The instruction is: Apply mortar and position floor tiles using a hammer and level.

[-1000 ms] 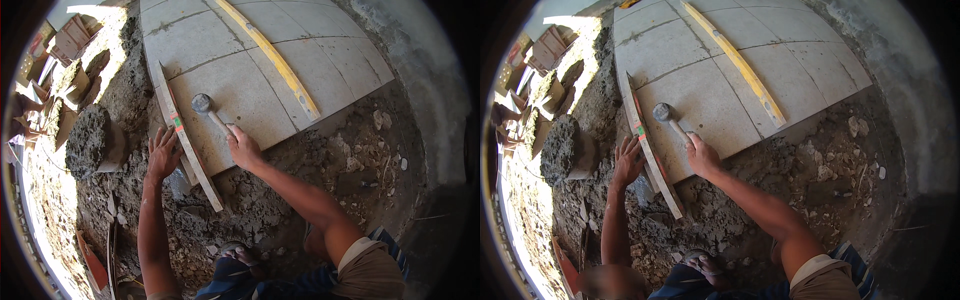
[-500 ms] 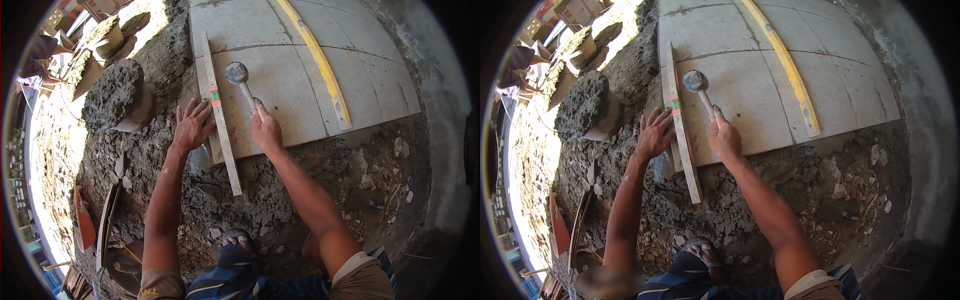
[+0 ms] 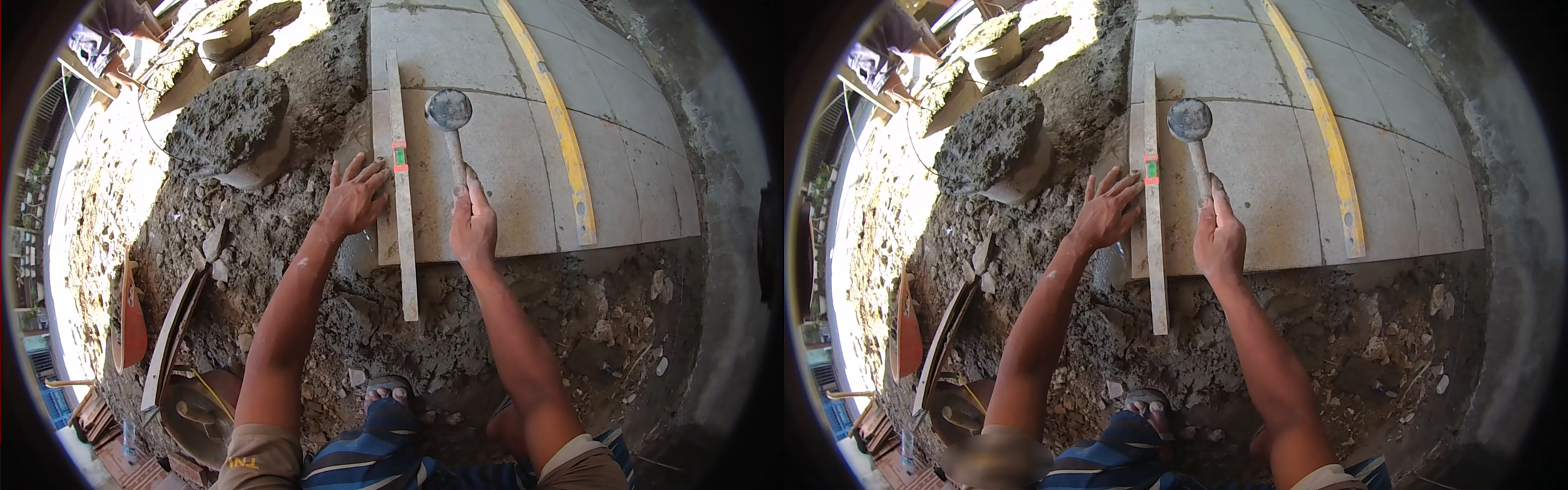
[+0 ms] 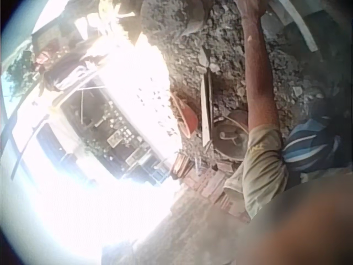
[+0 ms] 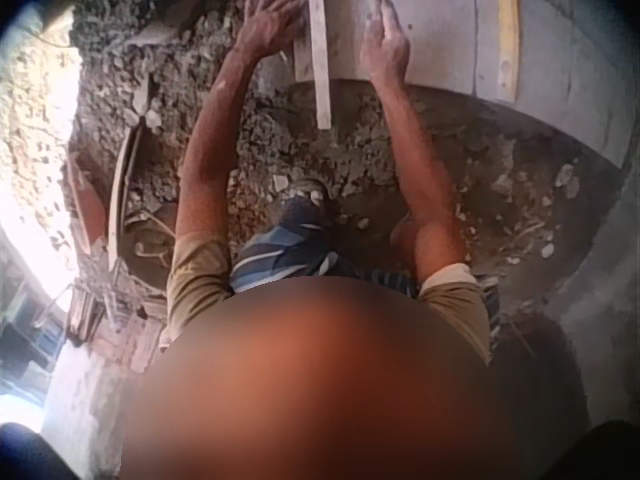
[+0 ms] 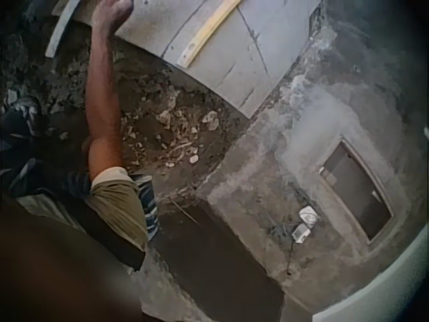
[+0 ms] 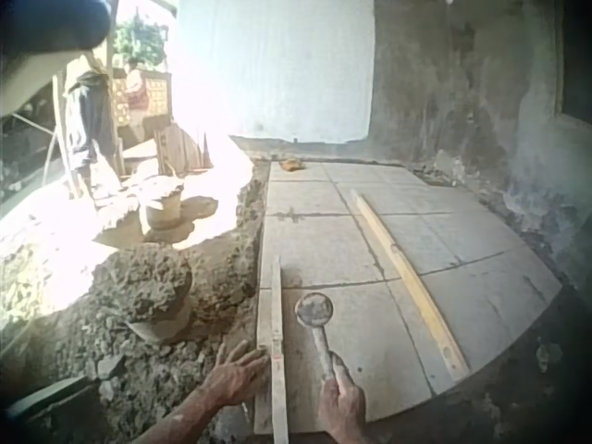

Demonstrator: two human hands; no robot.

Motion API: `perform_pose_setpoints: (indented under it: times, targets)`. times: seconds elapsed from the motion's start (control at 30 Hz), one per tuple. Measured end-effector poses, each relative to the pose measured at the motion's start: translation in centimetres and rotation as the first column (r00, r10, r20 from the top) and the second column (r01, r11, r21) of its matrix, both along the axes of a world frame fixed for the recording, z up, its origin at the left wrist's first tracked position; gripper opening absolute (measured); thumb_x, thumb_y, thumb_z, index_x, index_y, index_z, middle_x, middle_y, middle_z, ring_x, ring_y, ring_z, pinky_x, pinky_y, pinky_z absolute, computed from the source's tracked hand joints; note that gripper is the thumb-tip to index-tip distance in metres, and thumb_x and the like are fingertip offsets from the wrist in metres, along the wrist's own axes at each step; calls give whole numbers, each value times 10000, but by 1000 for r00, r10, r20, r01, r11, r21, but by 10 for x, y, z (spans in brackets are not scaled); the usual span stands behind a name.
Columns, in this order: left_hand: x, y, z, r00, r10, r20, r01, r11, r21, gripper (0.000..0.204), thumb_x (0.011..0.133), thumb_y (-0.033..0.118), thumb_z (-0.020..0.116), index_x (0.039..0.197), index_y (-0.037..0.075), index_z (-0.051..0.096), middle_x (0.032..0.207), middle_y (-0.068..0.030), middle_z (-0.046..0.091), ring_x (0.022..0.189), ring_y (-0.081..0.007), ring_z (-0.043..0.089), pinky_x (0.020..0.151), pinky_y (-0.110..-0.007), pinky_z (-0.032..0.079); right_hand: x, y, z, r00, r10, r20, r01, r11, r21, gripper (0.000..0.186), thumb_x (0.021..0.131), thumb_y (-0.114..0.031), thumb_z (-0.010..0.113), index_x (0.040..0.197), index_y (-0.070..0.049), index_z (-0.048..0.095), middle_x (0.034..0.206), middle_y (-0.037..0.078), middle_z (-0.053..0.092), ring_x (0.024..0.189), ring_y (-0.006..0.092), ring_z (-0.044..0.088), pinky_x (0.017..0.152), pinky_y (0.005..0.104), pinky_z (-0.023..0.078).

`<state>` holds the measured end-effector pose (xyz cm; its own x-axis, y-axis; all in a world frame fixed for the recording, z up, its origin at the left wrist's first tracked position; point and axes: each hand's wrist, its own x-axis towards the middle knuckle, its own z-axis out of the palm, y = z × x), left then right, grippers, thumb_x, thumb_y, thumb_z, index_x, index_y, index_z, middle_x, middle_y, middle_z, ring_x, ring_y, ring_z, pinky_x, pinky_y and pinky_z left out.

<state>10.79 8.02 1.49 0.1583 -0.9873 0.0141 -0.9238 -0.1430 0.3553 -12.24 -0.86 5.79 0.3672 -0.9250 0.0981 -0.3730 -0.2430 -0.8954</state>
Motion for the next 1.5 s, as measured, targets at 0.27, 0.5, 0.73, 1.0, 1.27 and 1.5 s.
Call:
perform_pose_setpoints:
  times: [0.27, 0.5, 0.73, 1.0, 1.27, 1.5]
  targets:
    - [-10, -4, -4, 1000, -14, -10, 13, 1000, -17, 603, 969, 314, 624, 1534, 157, 482, 1617, -94, 427, 1564, -377, 224, 1243, -666, 78, -12, -21, -40, 925, -21, -379, -19, 995, -103, 444, 1075, -231, 489, 1494, -86, 521, 956, 210, 673, 825, 331, 645, 761, 406, 537]
    - [6, 3, -10, 999, -40, 1, 40, 999, -37, 701, 892, 361, 688, 1535, 171, 485, 1626, -64, 412, 1564, -383, 217, 1238, -683, 100, -32, 14, -20, 999, 6, -38, -5, 1000, 24, 446, 1077, -219, 499, 1493, -60, 523, 967, 171, 713, 783, 268, 659, 731, 375, 530]
    - [12, 3, 6, 993, -113, -17, 114, 984, 135, 1105, 653, 416, 836, 1616, 151, 362, 1705, -72, 273, 1599, -365, 86, 1258, -666, 31, -80, 63, -11, 991, -13, 131, 0, 995, 99, 450, 1114, -193, 443, 1528, -17, 470, 854, -21, 529, 693, 71, 449, 608, 236, 415]
    - [8, 2, 6, 993, -115, -8, 115, 984, 132, 1143, 623, 411, 850, 1621, 163, 350, 1701, -95, 275, 1598, -364, 94, 1257, -672, 35, -106, 78, -36, 975, -12, -221, 17, 1000, 22, 411, 1064, -221, 508, 1434, -49, 561, 996, 274, 684, 885, 463, 670, 752, 476, 529]
    - [11, 5, 2, 992, -119, 29, 115, 988, 105, 1120, 649, 499, 830, 1605, 133, 375, 1692, -98, 294, 1590, -380, 124, 1256, -668, 46, -102, 74, -29, 988, 28, -154, 4, 978, 207, 403, 1102, -228, 475, 1438, -21, 555, 778, 2, 533, 685, 85, 484, 615, 278, 445]
    - [10, 6, 4, 993, -121, 16, 119, 988, 98, 1100, 657, 507, 815, 1590, 111, 391, 1693, -101, 286, 1590, -383, 120, 1259, -660, 52, -105, 78, -13, 998, -41, 43, 32, 982, 187, 386, 1087, -192, 493, 1422, -19, 576, 812, 8, 567, 694, 102, 505, 638, 285, 465]
